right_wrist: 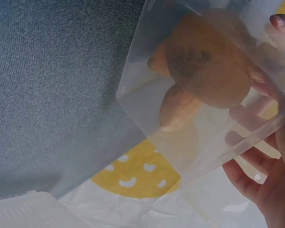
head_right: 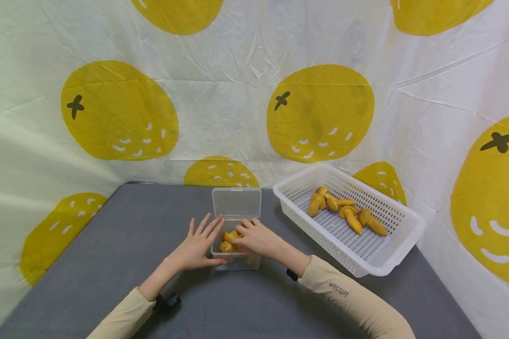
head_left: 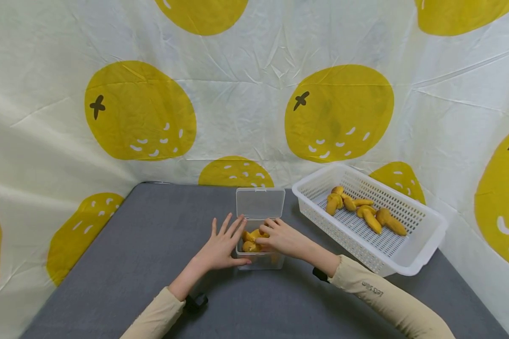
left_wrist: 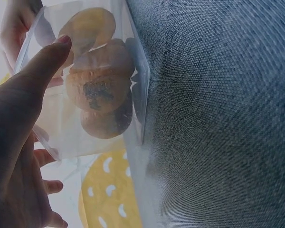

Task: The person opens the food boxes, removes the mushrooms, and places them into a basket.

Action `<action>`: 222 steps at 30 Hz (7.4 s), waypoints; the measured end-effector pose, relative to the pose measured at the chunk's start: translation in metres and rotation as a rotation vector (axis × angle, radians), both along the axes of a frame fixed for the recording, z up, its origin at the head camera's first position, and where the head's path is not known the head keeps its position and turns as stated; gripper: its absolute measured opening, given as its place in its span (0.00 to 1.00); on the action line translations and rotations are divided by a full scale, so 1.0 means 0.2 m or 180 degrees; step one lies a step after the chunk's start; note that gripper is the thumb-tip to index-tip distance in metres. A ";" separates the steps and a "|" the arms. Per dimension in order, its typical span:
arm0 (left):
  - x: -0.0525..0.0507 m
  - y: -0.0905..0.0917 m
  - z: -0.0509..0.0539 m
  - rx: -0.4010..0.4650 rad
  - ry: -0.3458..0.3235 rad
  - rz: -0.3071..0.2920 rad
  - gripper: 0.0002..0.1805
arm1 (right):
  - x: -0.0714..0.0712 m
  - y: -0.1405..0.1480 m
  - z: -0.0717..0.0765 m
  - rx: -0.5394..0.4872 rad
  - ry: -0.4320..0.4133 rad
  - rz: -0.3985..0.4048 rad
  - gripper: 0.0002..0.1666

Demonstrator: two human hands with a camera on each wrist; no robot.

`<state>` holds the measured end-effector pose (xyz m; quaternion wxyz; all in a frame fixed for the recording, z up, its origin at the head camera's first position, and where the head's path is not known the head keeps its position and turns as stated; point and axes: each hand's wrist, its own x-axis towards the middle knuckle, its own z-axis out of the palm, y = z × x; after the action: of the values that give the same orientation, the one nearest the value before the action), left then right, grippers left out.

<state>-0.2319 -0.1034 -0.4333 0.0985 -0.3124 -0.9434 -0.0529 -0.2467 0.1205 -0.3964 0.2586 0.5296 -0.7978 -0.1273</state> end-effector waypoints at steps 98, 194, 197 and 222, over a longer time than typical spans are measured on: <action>0.00 -0.01 0.00 0.0120 -0.0114 -0.0012 0.57 | 0.05 0.66 0.35 -0.0714 0.0113 -0.0533 0.26; 0.00 0.00 -0.02 0.0180 -0.0090 -0.0009 0.58 | -0.27 1.03 0.32 -0.1480 -0.0029 -0.1170 0.21; -0.01 0.00 -0.02 0.0180 -0.0098 -0.0018 0.58 | -0.21 0.99 0.34 -0.1523 -0.0025 -0.1027 0.22; 0.00 0.00 -0.01 0.0223 -0.0100 -0.0014 0.57 | 0.05 0.55 0.24 -0.1430 -0.0180 -0.0290 0.29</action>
<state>-0.2312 -0.1027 -0.4345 0.0944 -0.3099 -0.9417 -0.0910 -0.2360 0.2298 -0.3488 0.3415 0.4255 -0.8361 0.0569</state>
